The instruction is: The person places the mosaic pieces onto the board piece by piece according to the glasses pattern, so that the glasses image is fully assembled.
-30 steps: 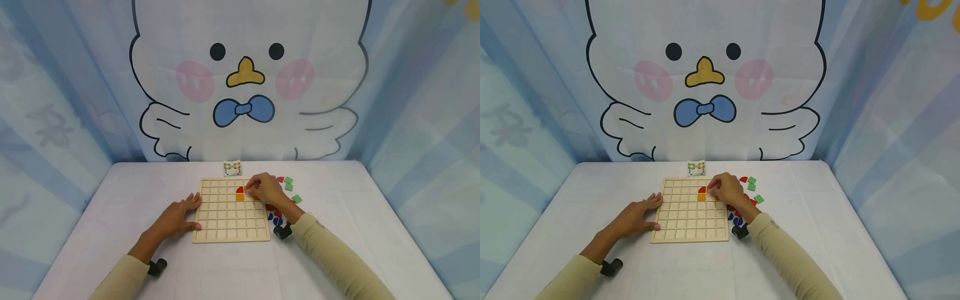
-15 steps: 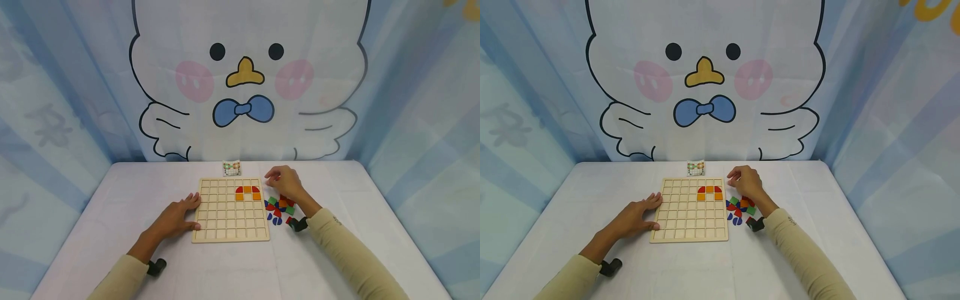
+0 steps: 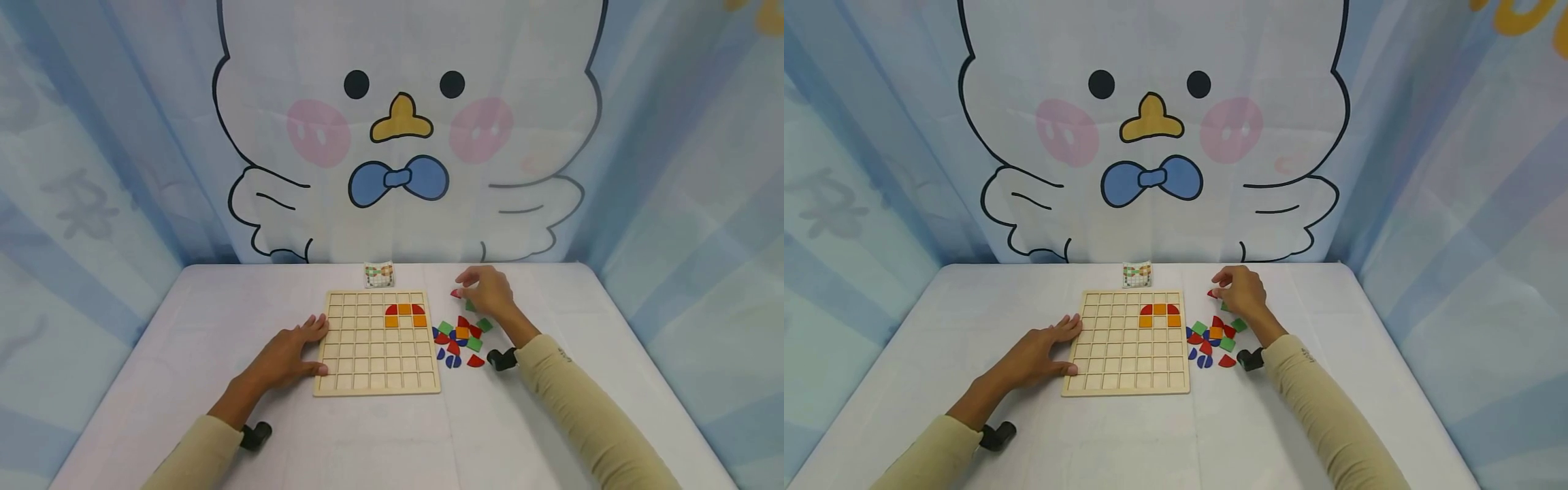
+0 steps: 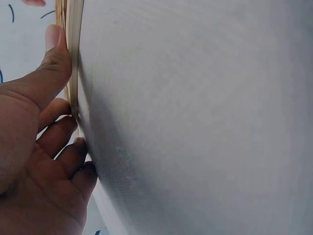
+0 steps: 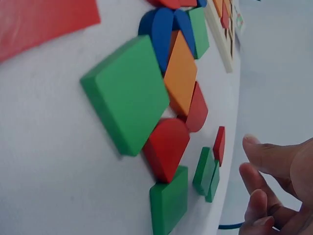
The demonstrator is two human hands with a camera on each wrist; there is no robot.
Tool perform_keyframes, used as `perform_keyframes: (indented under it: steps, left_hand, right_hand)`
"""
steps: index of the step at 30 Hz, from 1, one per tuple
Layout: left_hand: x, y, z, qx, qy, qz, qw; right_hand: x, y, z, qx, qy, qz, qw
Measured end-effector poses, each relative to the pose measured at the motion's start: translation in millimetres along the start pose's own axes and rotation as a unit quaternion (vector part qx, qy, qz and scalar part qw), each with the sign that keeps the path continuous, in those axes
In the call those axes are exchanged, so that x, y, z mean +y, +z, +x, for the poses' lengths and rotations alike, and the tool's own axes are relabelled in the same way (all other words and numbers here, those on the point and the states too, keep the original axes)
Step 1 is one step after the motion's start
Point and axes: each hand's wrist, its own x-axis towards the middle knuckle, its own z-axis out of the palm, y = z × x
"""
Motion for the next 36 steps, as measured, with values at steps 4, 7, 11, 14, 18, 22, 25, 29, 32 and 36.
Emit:
perform_keyframes:
  steps: [4, 7, 11, 14, 18, 22, 25, 29, 32, 36]
  left_hand:
    - [0.1, -0.1, -0.4, 0.002, 0.0, -0.001, 1.0]
    - [0.2, 0.3, -0.3, 0.004, 0.003, -0.001, 1.0]
    - [0.5, 1.2, 0.2, 0.003, -0.001, 0.0, 1.0]
    - [0.7, 1.6, 0.5, 0.003, -0.005, 0.0, 1.0]
    - [0.4, 1.9, 0.8, 0.003, -0.008, 0.002, 1.0]
    - [-0.3, 1.8, 1.0, 0.003, -0.009, 0.002, 1.0]
    - [-0.4, 1.5, 1.1, 0.003, -0.007, 0.002, 1.0]
    - [0.3, 1.3, 1.3, 0.003, -0.007, 0.001, 1.0]
    - [0.9, 1.2, 1.3, 0.002, -0.006, 0.001, 1.0]
    - [1.5, 0.6, 0.8, 0.002, -0.006, 0.004, 1.0]
  right_hand:
    - [3.5, 1.6, 3.3, -0.003, 0.011, -0.01, 0.9999]
    - [5.5, 3.8, 5.4, -0.007, 0.014, -0.021, 0.9997]
    - [8.8, 6.4, 7.0, -0.007, 0.013, -0.036, 0.9992]
    - [9.9, 8.0, 8.1, -0.006, 0.009, -0.045, 0.9989]
    - [8.6, 9.9, 9.8, -0.013, -0.001, -0.052, 0.9985]
    - [5.3, 12.2, 9.3, -0.024, -0.014, -0.046, 0.9986]
    - [2.3, 14.0, 6.9, -0.034, -0.023, -0.03, 0.9987]
    - [-3.2, 16.2, 3.2, -0.05, -0.033, 0.002, 0.9982]
    - [-8.1, 17.2, 0.0, -0.059, -0.04, 0.022, 0.9972]
    - [-14.9, 18.2, -4.9, -0.07, -0.051, 0.043, 0.9953]
